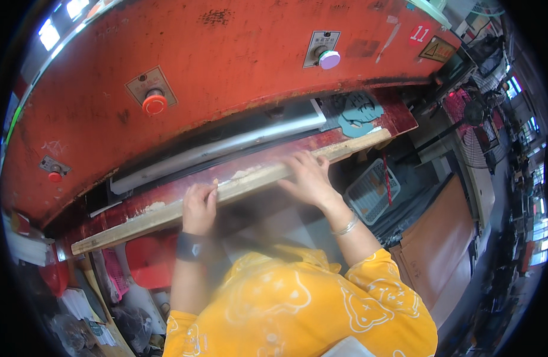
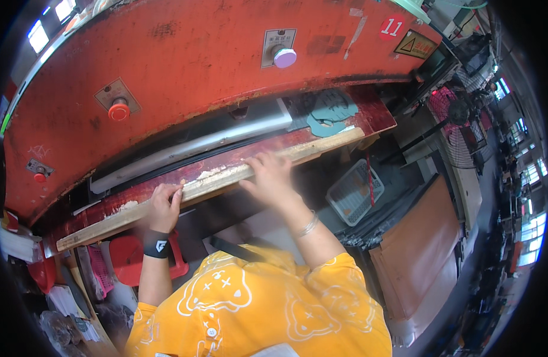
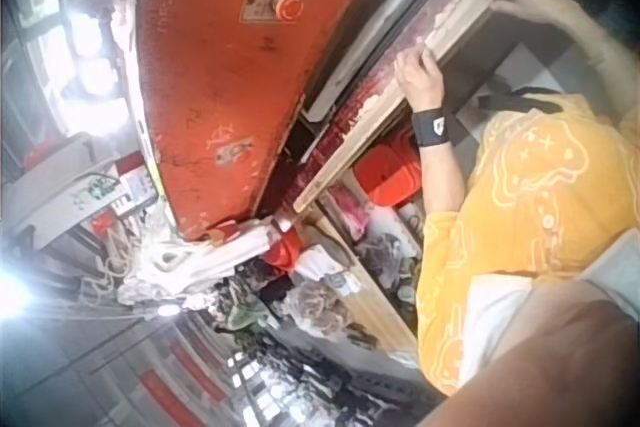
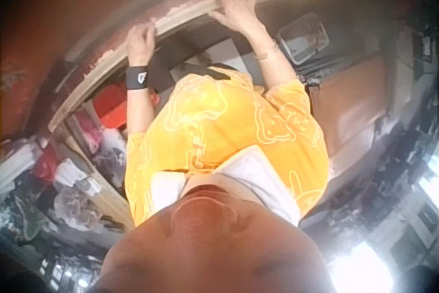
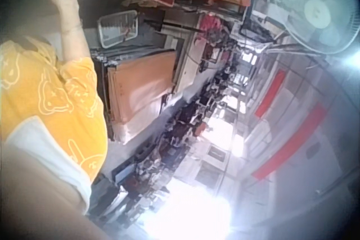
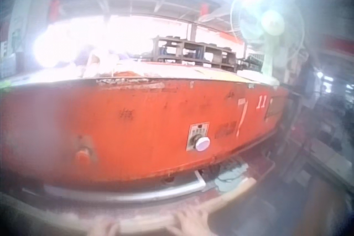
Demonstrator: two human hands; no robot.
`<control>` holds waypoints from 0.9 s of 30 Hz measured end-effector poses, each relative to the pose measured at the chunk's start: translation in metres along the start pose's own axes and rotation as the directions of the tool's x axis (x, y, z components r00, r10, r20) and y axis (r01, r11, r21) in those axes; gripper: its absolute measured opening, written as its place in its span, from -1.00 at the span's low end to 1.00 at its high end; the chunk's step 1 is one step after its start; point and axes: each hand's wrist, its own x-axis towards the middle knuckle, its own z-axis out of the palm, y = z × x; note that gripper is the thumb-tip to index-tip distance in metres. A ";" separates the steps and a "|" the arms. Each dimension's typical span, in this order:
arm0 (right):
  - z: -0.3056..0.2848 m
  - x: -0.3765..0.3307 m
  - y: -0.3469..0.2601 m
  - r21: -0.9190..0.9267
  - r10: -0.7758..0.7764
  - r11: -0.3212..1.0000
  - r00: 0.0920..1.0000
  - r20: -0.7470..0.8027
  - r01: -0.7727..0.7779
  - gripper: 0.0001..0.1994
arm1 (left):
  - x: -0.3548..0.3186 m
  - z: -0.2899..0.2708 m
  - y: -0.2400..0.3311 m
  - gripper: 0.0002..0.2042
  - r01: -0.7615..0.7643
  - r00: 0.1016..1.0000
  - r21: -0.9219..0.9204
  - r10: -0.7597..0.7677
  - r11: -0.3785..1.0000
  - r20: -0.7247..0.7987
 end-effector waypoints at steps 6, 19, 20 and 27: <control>-0.047 -0.012 0.019 0.267 0.000 0.957 0.917 0.399 -0.116 -0.52 | -0.050 0.001 0.028 -0.80 0.059 0.988 0.056 -0.067 0.997 0.140; -0.014 -0.018 -0.014 0.015 0.249 0.969 0.962 -0.115 -0.249 -0.25 | -0.049 0.041 0.102 -0.42 -0.451 0.790 -0.080 0.439 0.889 0.428; -0.016 -0.027 -0.013 0.027 0.245 0.970 0.963 -0.116 -0.244 -0.26 | -0.059 0.042 0.103 -0.41 -0.450 0.792 -0.106 0.451 0.887 0.411; -0.042 -0.061 0.031 0.590 0.248 0.800 0.955 -0.162 -0.108 -0.28 | -0.095 0.041 0.116 -0.39 -0.395 0.809 -0.150 0.421 0.906 0.410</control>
